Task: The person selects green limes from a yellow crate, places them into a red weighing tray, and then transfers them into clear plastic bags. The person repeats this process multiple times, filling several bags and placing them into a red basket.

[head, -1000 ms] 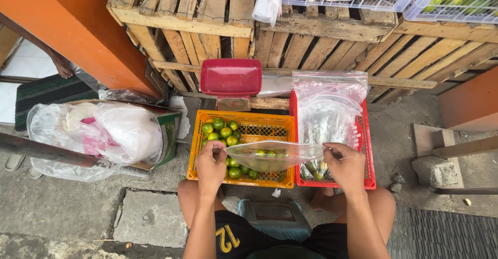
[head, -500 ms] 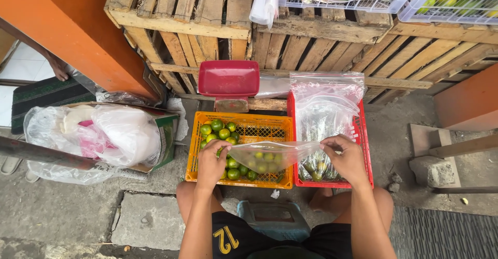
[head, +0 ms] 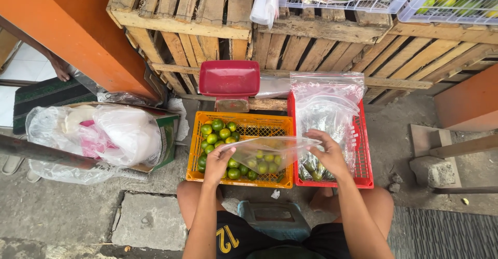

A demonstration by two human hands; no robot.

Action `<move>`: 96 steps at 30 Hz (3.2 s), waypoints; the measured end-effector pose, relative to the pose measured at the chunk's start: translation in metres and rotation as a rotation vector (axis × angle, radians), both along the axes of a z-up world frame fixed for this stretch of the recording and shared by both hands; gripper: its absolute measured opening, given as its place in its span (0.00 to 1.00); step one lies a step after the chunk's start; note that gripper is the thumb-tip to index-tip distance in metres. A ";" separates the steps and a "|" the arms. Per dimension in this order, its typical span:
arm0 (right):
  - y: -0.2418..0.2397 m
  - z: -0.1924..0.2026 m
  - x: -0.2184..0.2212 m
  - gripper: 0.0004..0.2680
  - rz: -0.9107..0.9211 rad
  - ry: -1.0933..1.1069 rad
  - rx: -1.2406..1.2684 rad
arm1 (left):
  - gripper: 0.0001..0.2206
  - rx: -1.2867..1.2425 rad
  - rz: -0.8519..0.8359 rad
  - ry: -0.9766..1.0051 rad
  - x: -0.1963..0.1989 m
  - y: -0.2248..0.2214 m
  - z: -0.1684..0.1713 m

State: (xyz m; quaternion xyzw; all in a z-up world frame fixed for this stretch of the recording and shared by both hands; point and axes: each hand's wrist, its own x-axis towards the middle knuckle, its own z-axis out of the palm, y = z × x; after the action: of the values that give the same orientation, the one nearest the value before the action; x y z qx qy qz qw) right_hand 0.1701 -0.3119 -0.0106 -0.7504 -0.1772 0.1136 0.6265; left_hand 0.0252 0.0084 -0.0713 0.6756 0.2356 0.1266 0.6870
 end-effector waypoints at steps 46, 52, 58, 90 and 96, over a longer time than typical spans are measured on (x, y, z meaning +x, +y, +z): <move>-0.195 -0.017 0.018 0.04 -0.566 -0.103 -0.015 | 0.12 0.250 -0.428 0.017 0.098 -0.179 0.047; -0.204 -0.058 0.015 0.09 -0.318 0.022 -0.155 | 0.29 0.210 -0.468 0.236 0.077 -0.190 0.012; -0.228 -0.098 0.073 0.06 -0.316 -0.194 -0.307 | 0.07 0.199 -0.418 0.127 0.122 -0.184 -0.013; -0.099 -0.103 0.204 0.12 -0.745 -0.762 -0.344 | 0.30 1.224 -1.010 0.393 0.256 -0.225 -0.033; -0.078 -0.178 0.132 0.20 -0.547 -0.266 -0.709 | 0.31 1.242 -0.958 0.414 0.264 -0.231 -0.060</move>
State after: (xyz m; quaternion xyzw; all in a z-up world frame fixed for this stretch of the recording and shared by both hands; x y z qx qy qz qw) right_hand 0.3017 -0.3897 -0.1882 -0.9455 -0.0017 -0.0993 0.3102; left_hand 0.2897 -0.2222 -0.1311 0.9710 -0.0703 -0.2011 0.1088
